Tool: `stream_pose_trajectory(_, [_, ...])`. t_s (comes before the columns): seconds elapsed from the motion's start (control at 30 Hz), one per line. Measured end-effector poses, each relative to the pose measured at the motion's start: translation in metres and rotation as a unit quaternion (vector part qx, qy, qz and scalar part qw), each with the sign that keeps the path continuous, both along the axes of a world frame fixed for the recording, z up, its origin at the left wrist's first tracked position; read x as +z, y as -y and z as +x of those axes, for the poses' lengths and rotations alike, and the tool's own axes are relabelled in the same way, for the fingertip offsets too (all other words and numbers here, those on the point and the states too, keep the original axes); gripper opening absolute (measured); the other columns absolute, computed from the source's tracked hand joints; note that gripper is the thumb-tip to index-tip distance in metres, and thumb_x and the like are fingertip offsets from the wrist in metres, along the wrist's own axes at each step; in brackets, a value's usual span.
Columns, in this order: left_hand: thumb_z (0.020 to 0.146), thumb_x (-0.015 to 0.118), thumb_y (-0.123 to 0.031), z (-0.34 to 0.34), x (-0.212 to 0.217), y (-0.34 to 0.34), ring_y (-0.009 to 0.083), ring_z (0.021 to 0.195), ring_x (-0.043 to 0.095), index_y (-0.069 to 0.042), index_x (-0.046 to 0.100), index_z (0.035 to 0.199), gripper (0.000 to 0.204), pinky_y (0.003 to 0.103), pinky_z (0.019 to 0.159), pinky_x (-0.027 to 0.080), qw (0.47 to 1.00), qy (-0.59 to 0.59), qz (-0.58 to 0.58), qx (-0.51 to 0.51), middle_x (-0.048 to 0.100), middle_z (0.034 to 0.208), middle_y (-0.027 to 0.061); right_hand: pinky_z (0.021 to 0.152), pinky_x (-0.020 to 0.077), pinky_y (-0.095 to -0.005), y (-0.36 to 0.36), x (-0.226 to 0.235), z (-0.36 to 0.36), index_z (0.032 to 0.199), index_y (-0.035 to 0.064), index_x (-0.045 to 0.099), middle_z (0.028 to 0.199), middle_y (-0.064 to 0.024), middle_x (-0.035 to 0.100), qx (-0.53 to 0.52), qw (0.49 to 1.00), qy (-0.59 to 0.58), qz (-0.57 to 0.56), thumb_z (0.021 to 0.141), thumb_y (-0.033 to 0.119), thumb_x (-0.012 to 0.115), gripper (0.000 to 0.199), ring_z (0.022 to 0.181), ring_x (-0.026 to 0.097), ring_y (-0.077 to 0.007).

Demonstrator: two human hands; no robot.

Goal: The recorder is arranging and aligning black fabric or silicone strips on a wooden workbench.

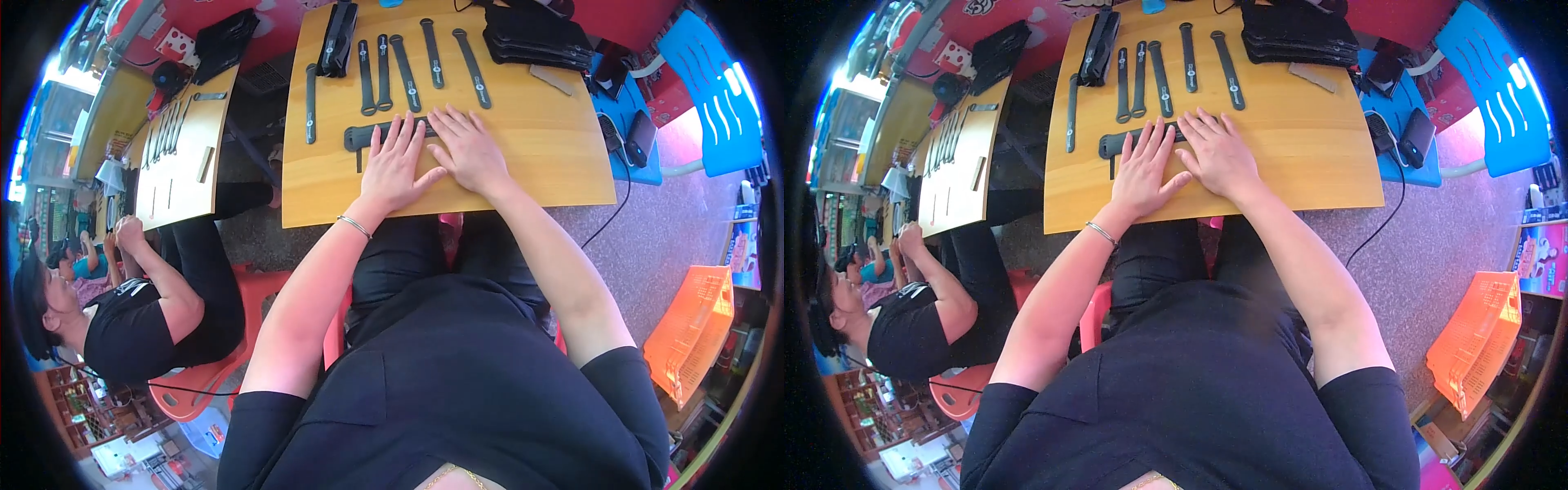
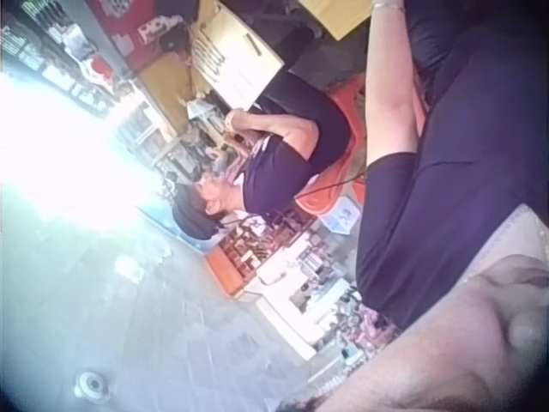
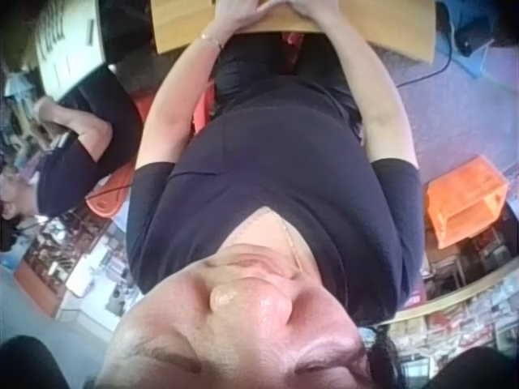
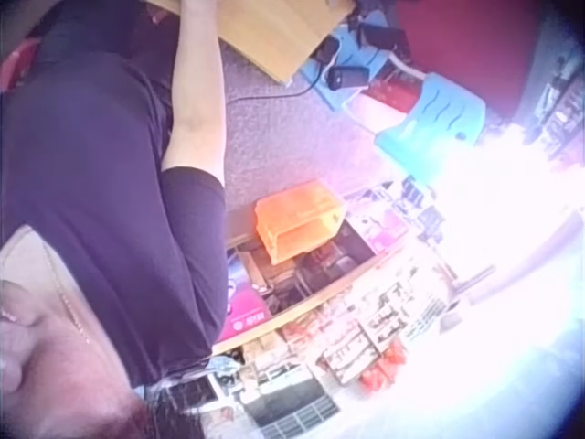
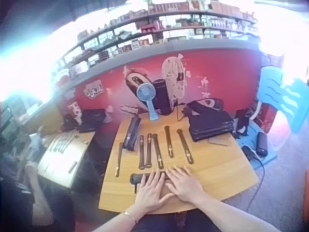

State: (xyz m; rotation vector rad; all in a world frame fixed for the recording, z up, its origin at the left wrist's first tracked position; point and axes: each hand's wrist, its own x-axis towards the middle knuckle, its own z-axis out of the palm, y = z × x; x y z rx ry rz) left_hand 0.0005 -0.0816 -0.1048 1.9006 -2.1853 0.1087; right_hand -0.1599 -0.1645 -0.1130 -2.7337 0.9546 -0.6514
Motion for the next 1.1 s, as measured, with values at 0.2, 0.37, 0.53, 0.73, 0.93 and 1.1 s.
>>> stream_pose_trajectory(0.2, [0.085, 0.040, -0.064, 0.000, -0.001, 0.001, 0.0314, 0.139, 0.020, -0.002, 0.033, 0.140, 0.082, 0.049, 0.112, 0.011, 1.000, -0.001, -0.009, -0.002, 0.026, 0.148, 0.0181, 0.110, 0.0228, -0.0445, 0.002, -0.002, 0.000, 0.136, 0.0064, 0.041, 0.141, -0.0098, 0.042, 0.000, 1.000, -0.016, -0.004, 0.092, 0.036, 0.045, 0.053, 0.134, 0.033, -0.0237])
stream_pose_trajectory(0.37, [0.086, 0.040, -0.063, 0.002, -0.001, 0.000, 0.0306, 0.139, 0.021, -0.002, 0.034, 0.139, 0.081, 0.049, 0.112, 0.012, 1.000, -0.010, -0.012, -0.003, 0.027, 0.147, 0.0175, 0.110, 0.0233, -0.0441, 0.002, 0.001, 0.001, 0.137, 0.0066, 0.039, 0.140, -0.0101, 0.042, -0.004, 1.000, -0.021, -0.004, 0.092, 0.036, 0.046, 0.055, 0.134, 0.033, -0.0240])
stream_pose_trajectory(0.53, [0.087, 0.041, -0.060, 0.002, 0.001, -0.001, 0.0305, 0.138, 0.021, -0.002, 0.034, 0.139, 0.078, 0.049, 0.112, 0.012, 1.000, -0.012, -0.015, 0.001, 0.028, 0.147, 0.0171, 0.110, 0.0237, -0.0441, 0.001, 0.004, 0.003, 0.136, 0.0062, 0.042, 0.140, -0.0104, 0.043, 0.000, 1.000, -0.020, -0.010, 0.091, 0.032, 0.046, 0.051, 0.133, 0.033, -0.0244])
stream_pose_trajectory(0.73, [0.089, 0.040, -0.057, 0.001, 0.002, -0.003, 0.0299, 0.138, 0.022, -0.004, 0.034, 0.139, 0.073, 0.048, 0.112, 0.013, 0.999, -0.019, -0.028, 0.001, 0.028, 0.148, 0.0153, 0.109, 0.0236, -0.0447, 0.000, 0.005, 0.001, 0.134, 0.0057, 0.044, 0.139, -0.0113, 0.044, 0.010, 1.000, -0.025, -0.008, 0.090, 0.027, 0.047, 0.048, 0.133, 0.034, -0.0263])
stream_pose_trajectory(0.93, [0.088, 0.037, -0.061, 0.003, 0.000, -0.004, 0.0302, 0.139, 0.019, 0.000, 0.033, 0.139, 0.080, 0.049, 0.112, 0.011, 0.999, -0.038, -0.024, 0.013, 0.026, 0.148, 0.0174, 0.110, 0.0228, -0.0452, -0.004, 0.011, 0.003, 0.136, 0.0066, 0.042, 0.141, -0.0118, 0.041, 0.003, 0.999, -0.023, -0.028, 0.091, 0.028, 0.047, 0.050, 0.134, 0.032, -0.0266])
stream_pose_trajectory(1.1, [0.086, 0.037, -0.064, -0.002, 0.003, -0.004, 0.0327, 0.140, 0.015, 0.006, 0.031, 0.138, 0.087, 0.051, 0.112, 0.008, 0.997, -0.005, -0.043, 0.060, 0.023, 0.147, 0.0240, 0.110, 0.0220, -0.0454, -0.001, 0.008, 0.000, 0.139, 0.0085, 0.037, 0.143, -0.0116, 0.038, 0.000, 0.998, -0.045, -0.044, 0.091, 0.031, 0.048, 0.054, 0.135, 0.031, -0.0265])
